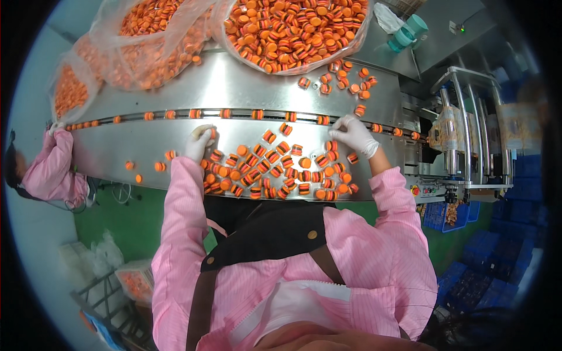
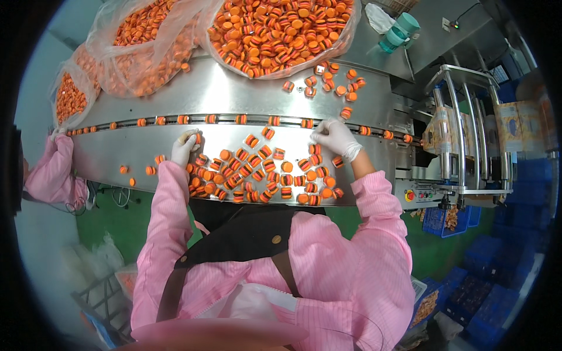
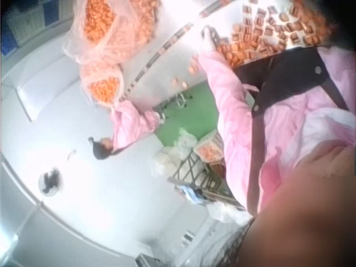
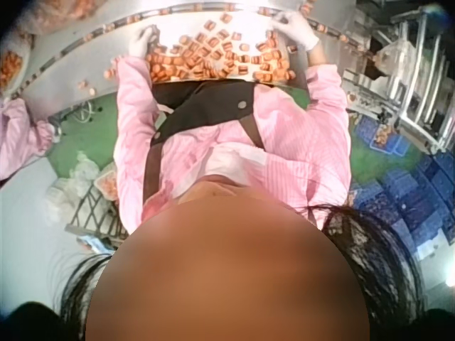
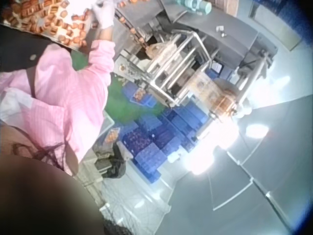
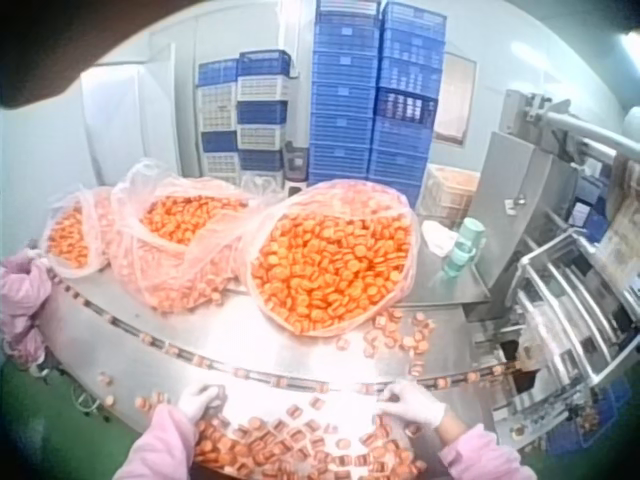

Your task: The person places small, orange, cylindrical candies onto a moving conveyor belt in a factory setting. They pick up the candies from a pile on the metal table and arrange them in a single file line on the belt. The person wears white gloves and a pink uniform while performing this repetitive assembly task.

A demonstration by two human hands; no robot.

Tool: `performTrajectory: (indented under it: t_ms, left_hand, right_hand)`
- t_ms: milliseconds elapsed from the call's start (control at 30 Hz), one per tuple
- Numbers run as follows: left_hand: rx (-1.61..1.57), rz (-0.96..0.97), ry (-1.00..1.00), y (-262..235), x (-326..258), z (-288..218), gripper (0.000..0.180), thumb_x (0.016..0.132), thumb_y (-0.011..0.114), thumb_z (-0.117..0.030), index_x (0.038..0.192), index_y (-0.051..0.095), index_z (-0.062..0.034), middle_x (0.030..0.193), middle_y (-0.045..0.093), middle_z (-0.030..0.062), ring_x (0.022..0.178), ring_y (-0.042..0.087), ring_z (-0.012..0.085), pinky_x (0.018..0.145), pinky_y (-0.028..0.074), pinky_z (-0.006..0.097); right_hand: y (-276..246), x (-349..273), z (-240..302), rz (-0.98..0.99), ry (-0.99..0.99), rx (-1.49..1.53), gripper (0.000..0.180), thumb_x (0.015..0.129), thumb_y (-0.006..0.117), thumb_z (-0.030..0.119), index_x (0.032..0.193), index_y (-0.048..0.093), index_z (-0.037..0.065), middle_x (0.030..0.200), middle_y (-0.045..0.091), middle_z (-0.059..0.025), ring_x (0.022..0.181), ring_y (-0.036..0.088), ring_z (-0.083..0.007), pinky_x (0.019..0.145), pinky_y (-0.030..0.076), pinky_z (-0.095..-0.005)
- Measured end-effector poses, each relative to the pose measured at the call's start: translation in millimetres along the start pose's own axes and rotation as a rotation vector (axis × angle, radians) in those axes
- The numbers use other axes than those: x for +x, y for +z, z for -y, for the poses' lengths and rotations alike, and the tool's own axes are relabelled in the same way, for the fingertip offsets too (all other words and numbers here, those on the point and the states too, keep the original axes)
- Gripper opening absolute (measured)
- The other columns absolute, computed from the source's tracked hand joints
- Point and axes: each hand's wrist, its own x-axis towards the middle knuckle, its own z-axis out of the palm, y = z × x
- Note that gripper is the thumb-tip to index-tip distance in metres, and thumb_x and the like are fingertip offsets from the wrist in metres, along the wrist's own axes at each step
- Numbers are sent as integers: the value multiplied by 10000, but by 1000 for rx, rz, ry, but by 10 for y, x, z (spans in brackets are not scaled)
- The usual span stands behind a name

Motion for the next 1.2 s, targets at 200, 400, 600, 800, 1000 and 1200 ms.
performTrajectory:
  t_ms: [200,400,600,800,1000,1200]
  left_hand:
    - [-20,33,17,-42,21,36,207,954,556,-134,1123,626,-37,966,643,5,712,550,37,651,458,164]
    - [-6,46,23,-68,73,84,217,956,556,-146,1136,620,-43,975,646,9,721,553,38,657,464,167]
    - [13,29,26,-54,26,52,216,957,555,-146,1139,614,-45,1009,650,18,738,558,41,669,471,169]
    - [-11,21,10,2,-17,-9,249,963,555,-149,1175,604,-28,1049,660,22,684,529,19,638,441,147]
    - [-56,4,-8,-7,8,25,239,962,551,-135,1165,606,-23,1037,656,29,684,531,25,632,446,152]
    - [-57,-9,-13,8,16,1,226,960,550,-124,1155,608,-25,1044,654,41,704,550,38,627,463,170]
  right_hand:
    - [-234,320,-176,-433,296,-493,394,780,706,306,1082,595,79,1109,537,-192,977,587,-339,870,475,-419]
    - [-52,494,-666,-266,340,-272,354,821,676,288,1092,582,81,1102,542,-188,942,601,-349,848,485,-424]
    - [-6,176,-450,-380,74,-90,350,803,614,131,1142,563,62,1005,585,-163,928,598,-340,826,485,-419]
    - [35,-222,-82,-97,-94,-150,400,774,636,168,1158,593,65,958,597,-146,978,556,-327,897,451,-393]
    - [-29,399,25,-301,-108,-171,457,817,642,275,1220,568,72,1199,547,-203,1119,533,-354,958,437,-415]
    - [97,1197,63,-236,146,-254,405,867,587,282,1211,563,71,1167,591,-200,1064,586,-341,914,470,-422]
